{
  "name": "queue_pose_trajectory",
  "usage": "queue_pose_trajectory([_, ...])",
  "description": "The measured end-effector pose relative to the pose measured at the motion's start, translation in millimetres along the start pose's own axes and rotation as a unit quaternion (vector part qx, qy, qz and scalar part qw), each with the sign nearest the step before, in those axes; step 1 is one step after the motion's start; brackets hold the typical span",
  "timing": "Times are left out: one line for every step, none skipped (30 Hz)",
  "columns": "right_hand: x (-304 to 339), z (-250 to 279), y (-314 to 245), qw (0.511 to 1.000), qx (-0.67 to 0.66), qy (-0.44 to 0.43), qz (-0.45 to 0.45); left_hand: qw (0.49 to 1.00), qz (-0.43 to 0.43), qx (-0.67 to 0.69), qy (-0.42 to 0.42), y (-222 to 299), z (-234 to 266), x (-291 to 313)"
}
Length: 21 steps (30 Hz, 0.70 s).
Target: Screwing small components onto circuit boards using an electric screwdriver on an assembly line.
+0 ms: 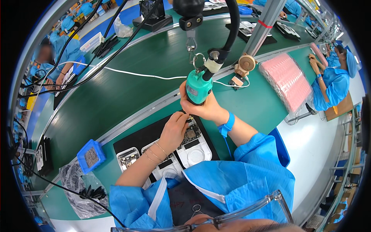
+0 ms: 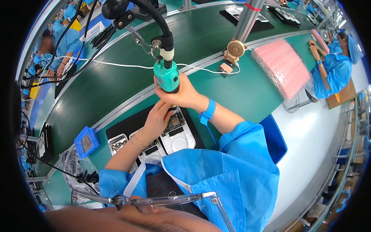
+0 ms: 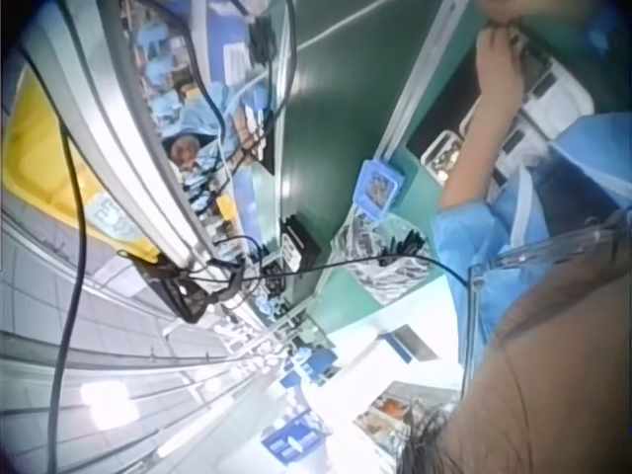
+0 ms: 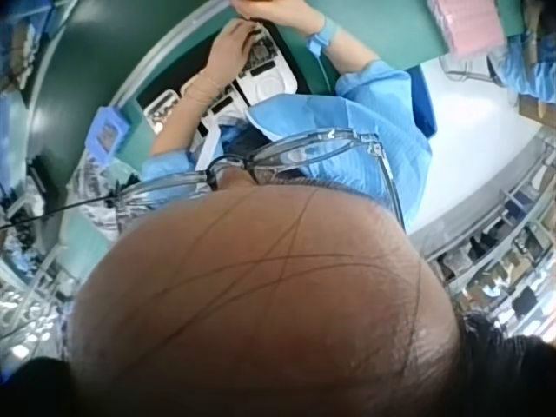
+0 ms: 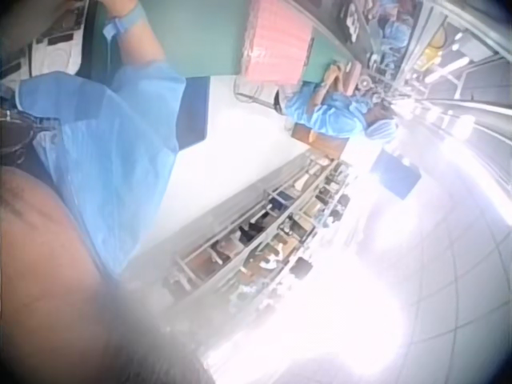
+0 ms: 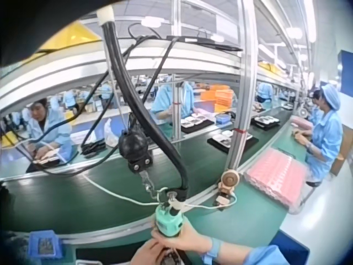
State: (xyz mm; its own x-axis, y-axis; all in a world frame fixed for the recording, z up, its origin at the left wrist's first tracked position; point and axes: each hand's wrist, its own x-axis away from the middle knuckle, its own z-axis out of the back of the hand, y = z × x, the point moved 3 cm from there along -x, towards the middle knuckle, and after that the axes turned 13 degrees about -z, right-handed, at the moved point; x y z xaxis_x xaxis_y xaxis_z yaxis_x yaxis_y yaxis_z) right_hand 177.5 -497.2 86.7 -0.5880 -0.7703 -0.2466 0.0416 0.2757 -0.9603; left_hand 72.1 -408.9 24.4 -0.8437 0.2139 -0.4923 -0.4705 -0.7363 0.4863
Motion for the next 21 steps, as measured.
queue_pose_trajectory([-1.4,0.6,1.4,0.999,-0.014,-0.017,-0.029,1.0,0.001,0.0,0.001,0.0,-0.1,0.0])
queue_pose_trajectory([-2.4,1.0,3.0,0.997,-0.028,-0.034,-0.058,1.0,-0.002,-0.01,-0.003,0.5,-0.9,-0.2])
queue_pose_trajectory([-3.0,2.1,3.5,0.997,-0.028,-0.035,-0.059,1.0,-0.004,-0.019,-0.006,1.0,-1.8,-0.4])
queue_pose_trajectory([-3.7,2.5,4.5,0.996,-0.042,-0.038,-0.07,1.0,-0.002,-0.02,-0.005,0.6,-1.6,-0.5])
queue_pose_trajectory([-4.2,2.4,5.7,0.994,-0.057,-0.041,-0.08,1.0,0.0,-0.017,-0.012,-0.5,-2.0,-1.1])
queue_pose_trajectory([-4.7,2.3,5.9,0.996,-0.045,-0.032,-0.069,1.0,0.002,-0.013,-0.02,-1.3,-2.8,-1.4])
queue_pose_trajectory([-6.0,0.3,5.8,0.996,-0.045,-0.039,-0.068,1.0,0.005,-0.018,-0.015,-2.2,-1.2,-1.0])
queue_pose_trajectory([-5.8,-1.3,5.9,0.996,-0.032,-0.042,-0.071,1.0,-0.001,-0.015,-0.009,-2.6,0.0,-0.6])
queue_pose_trajectory([-4.9,-2.9,6.6,0.996,-0.018,-0.046,-0.073,1.0,-0.007,-0.012,-0.002,-2.8,0.7,-0.1])
queue_pose_trajectory([-2.9,-3.2,10.5,0.998,0.014,-0.033,-0.048,1.0,-0.016,-0.023,0.001,-1.5,1.3,0.3])
queue_pose_trajectory([-2.2,-5.9,13.1,0.999,0.015,-0.025,-0.043,0.999,-0.027,-0.043,0.004,-1.8,2.1,3.3])
queue_pose_trajectory([-0.9,-3.7,9.5,0.998,0.052,-0.011,-0.045,0.997,-0.037,-0.069,-0.008,-6.5,-4.3,5.4])
queue_pose_trajectory([-1.8,-5.6,2.9,0.995,0.089,0.036,0.013,0.999,-0.01,-0.031,0.003,-8.8,-7.2,7.5])
queue_pose_trajectory([-1.4,-9.0,-6.9,0.993,0.106,0.041,0.015,1.0,-0.005,-0.029,-0.001,-13.6,-13.4,10.2])
queue_pose_trajectory([-2.8,-10.5,-4.5,0.997,0.023,0.021,-0.064,0.996,-0.069,-0.054,-0.024,-10.5,-6.6,9.3])
queue_pose_trajectory([-8.0,-19.0,-16.1,1.0,-0.005,0.003,0.007,0.998,-0.032,-0.053,-0.02,-15.8,-7.1,15.0])
queue_pose_trajectory([-4.7,-19.7,-24.6,0.998,-0.061,-0.004,0.011,0.998,-0.033,-0.057,-0.002,-2.9,10.0,13.4])
queue_pose_trajectory([-6.2,-22.3,-35.5,0.995,-0.078,-0.034,0.047,0.997,-0.034,-0.062,0.017,10.5,28.1,11.2])
queue_pose_trajectory([-2.5,-27.5,-45.7,0.994,-0.08,-0.046,0.055,0.995,-0.026,-0.093,0.008,16.1,45.1,19.1])
queue_pose_trajectory([0.5,-32.2,-49.9,0.993,-0.084,-0.055,0.063,0.995,0.001,-0.097,-0.003,18.2,68.6,30.8])
queue_pose_trajectory([3.9,-33.8,-52.9,0.992,-0.085,-0.068,0.057,0.99,0.027,-0.14,0.021,16.0,92.7,49.5])
